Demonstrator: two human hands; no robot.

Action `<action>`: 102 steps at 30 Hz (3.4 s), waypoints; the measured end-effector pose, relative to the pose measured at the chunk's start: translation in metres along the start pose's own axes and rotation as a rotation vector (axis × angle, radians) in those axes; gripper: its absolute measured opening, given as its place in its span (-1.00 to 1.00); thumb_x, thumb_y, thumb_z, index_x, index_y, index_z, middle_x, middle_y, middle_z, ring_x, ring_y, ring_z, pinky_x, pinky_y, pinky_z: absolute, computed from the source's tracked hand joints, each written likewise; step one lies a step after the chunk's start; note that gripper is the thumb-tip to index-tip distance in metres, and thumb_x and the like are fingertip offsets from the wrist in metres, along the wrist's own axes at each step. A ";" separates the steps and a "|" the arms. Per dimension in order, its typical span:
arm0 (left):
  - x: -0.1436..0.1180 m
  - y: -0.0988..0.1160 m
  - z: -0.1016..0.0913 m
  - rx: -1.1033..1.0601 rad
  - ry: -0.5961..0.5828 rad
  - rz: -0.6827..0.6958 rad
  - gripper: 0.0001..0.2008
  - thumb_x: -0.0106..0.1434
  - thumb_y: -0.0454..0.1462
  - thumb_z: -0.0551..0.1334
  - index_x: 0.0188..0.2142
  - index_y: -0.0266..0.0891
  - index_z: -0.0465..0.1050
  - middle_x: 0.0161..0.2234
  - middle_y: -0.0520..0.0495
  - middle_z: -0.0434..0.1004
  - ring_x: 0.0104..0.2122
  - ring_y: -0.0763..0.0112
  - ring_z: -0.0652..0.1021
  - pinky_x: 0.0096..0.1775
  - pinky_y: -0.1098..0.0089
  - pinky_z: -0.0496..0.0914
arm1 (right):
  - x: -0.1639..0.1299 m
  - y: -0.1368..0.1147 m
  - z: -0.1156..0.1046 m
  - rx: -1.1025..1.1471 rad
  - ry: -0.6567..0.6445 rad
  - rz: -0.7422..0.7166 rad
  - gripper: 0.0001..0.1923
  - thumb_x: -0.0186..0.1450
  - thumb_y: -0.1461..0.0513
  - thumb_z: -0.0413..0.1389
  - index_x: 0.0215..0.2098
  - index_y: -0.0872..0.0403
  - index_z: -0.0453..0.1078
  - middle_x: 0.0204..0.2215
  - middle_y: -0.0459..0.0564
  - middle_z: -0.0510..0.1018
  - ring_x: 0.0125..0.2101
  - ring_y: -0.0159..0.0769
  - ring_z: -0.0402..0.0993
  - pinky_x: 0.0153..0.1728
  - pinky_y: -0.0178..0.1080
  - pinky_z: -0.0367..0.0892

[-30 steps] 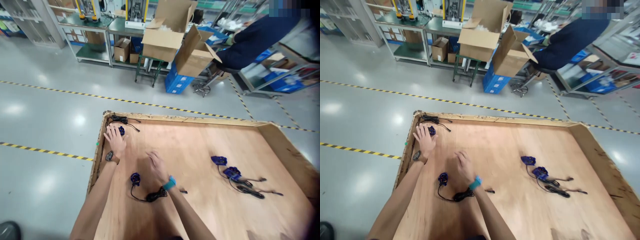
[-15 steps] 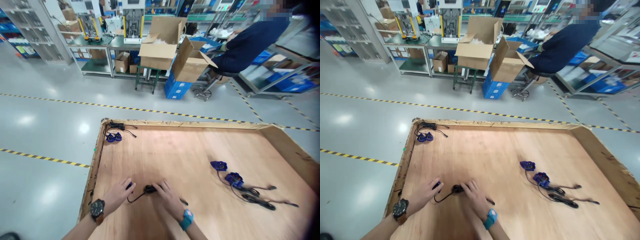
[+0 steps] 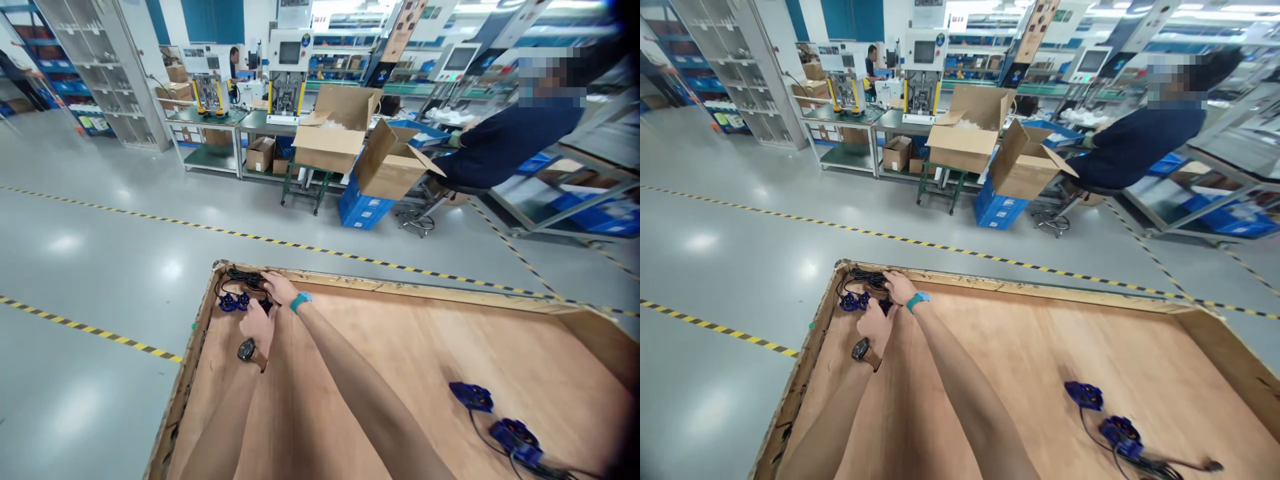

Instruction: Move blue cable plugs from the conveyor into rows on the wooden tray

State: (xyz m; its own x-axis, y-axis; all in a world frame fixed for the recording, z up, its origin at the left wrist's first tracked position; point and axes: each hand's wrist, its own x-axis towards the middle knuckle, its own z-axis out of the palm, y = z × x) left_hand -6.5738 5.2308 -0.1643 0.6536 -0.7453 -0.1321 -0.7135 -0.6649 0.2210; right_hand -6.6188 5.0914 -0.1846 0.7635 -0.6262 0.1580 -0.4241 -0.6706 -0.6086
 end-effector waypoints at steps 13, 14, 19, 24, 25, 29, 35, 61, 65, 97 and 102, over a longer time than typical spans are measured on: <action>0.028 -0.075 0.008 -0.009 0.385 0.413 -0.46 0.41 -0.07 0.04 0.26 -0.32 0.24 0.24 -0.34 0.32 0.26 -0.11 0.23 0.21 -0.13 0.14 | -0.091 -0.030 0.059 0.111 0.222 0.209 -0.32 0.34 0.13 0.08 0.36 0.22 0.10 0.27 0.23 0.29 0.27 -0.06 0.19 0.29 0.03 0.19; 0.034 -0.080 0.008 0.026 0.360 0.456 -0.48 0.41 -0.11 0.04 0.27 -0.29 0.24 0.26 -0.31 0.30 0.28 -0.12 0.20 0.22 -0.18 0.08 | -0.086 -0.034 0.064 0.102 0.211 0.228 -0.31 0.33 0.15 0.09 0.36 0.22 0.09 0.27 0.24 0.29 0.26 -0.05 0.20 0.28 0.04 0.19; 0.052 -0.105 0.006 0.056 0.267 0.607 -0.54 0.39 -0.14 0.07 0.21 -0.24 0.31 0.23 -0.26 0.35 0.26 -0.02 0.23 0.25 -0.17 0.03 | -0.066 -0.044 0.081 0.073 0.222 0.204 -0.35 0.32 0.25 0.05 0.36 0.17 0.09 0.26 0.19 0.30 0.26 -0.11 0.19 0.29 -0.02 0.15; 0.062 -0.119 0.006 0.074 0.311 0.644 -0.55 0.36 -0.12 0.10 0.17 -0.23 0.35 0.23 -0.25 0.34 0.25 0.00 0.24 0.27 -0.13 0.00 | -0.062 -0.048 0.093 0.014 0.237 0.257 -0.32 0.34 0.24 0.04 0.40 0.14 0.01 0.25 0.21 0.29 0.23 -0.05 0.18 0.25 0.03 0.16; 0.063 -0.120 0.006 0.081 0.321 0.651 -0.55 0.35 -0.12 0.10 0.17 -0.23 0.35 0.23 -0.25 0.34 0.25 0.00 0.24 0.26 -0.12 0.00 | -0.061 -0.050 0.095 0.005 0.237 0.274 -0.31 0.34 0.23 0.04 0.41 0.15 0.00 0.24 0.22 0.29 0.23 -0.03 0.19 0.25 0.05 0.17; 0.068 -0.124 0.004 0.119 0.361 0.692 -0.53 0.38 -0.10 -0.01 0.16 -0.29 0.33 0.20 -0.30 0.36 0.22 -0.02 0.27 0.24 -0.16 0.02 | -0.059 -0.061 0.088 0.006 0.203 0.281 -0.17 0.30 0.15 0.14 0.43 0.18 -0.08 0.25 0.32 0.26 0.22 0.08 0.22 0.24 0.12 0.16; 0.067 -0.107 0.005 -0.027 0.445 0.690 -0.34 0.37 0.00 -0.16 0.28 -0.37 0.16 0.25 -0.42 0.26 0.31 -0.13 0.17 0.24 -0.24 0.04 | -0.126 -0.048 0.039 0.191 0.294 0.203 -0.04 0.27 0.09 0.15 0.45 0.19 -0.25 0.35 0.30 0.10 0.32 0.00 0.10 0.27 0.00 0.19; -0.219 0.321 0.086 0.288 -0.451 1.243 -0.53 0.22 -0.28 0.16 0.15 -0.17 0.34 0.09 -0.28 0.42 0.07 0.01 0.47 0.06 0.03 0.42 | -0.471 0.129 -0.190 -0.287 0.235 0.878 -0.66 0.35 0.24 -0.05 0.00 0.14 0.43 -0.19 0.24 0.58 -0.22 -0.02 0.61 -0.24 -0.12 0.43; -0.225 0.275 0.072 0.308 -0.403 1.047 -0.61 0.26 -0.37 0.01 0.04 -0.27 0.41 0.01 -0.33 0.47 -0.02 0.01 0.52 0.00 0.01 0.43 | -0.451 0.108 -0.210 -0.195 0.172 0.803 -0.70 0.33 0.28 -0.05 -0.03 0.17 0.40 -0.18 0.20 0.58 -0.20 -0.06 0.60 -0.23 -0.16 0.39; -0.212 0.042 0.044 0.031 -0.340 1.312 -0.20 0.23 0.09 0.19 0.35 -0.23 0.10 0.30 -0.36 0.23 0.36 -0.11 0.11 0.32 -0.21 -0.07 | -0.465 0.142 -0.119 -0.461 -0.148 -0.019 -0.49 0.37 0.21 0.06 0.28 0.08 0.26 -0.02 0.20 0.51 -0.03 0.04 0.43 0.02 0.11 0.40; -0.181 0.043 0.066 0.019 -0.109 0.900 -0.29 0.28 -0.08 0.20 0.36 -0.20 0.08 0.30 -0.37 0.20 0.36 -0.13 0.11 0.30 -0.21 0.02 | -0.346 0.135 -0.107 -0.288 -0.025 0.171 -0.56 0.44 0.17 -0.06 0.21 0.20 0.28 -0.05 0.24 0.46 -0.04 -0.01 0.39 0.03 0.05 0.39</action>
State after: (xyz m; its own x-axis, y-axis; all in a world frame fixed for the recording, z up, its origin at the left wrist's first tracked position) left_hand -6.7396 5.3337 -0.1947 -0.1800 -0.9836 -0.0084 -0.9478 0.1712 0.2691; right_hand -6.9917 5.1752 -0.2383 0.6797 -0.7317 0.0513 -0.6645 -0.6439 -0.3794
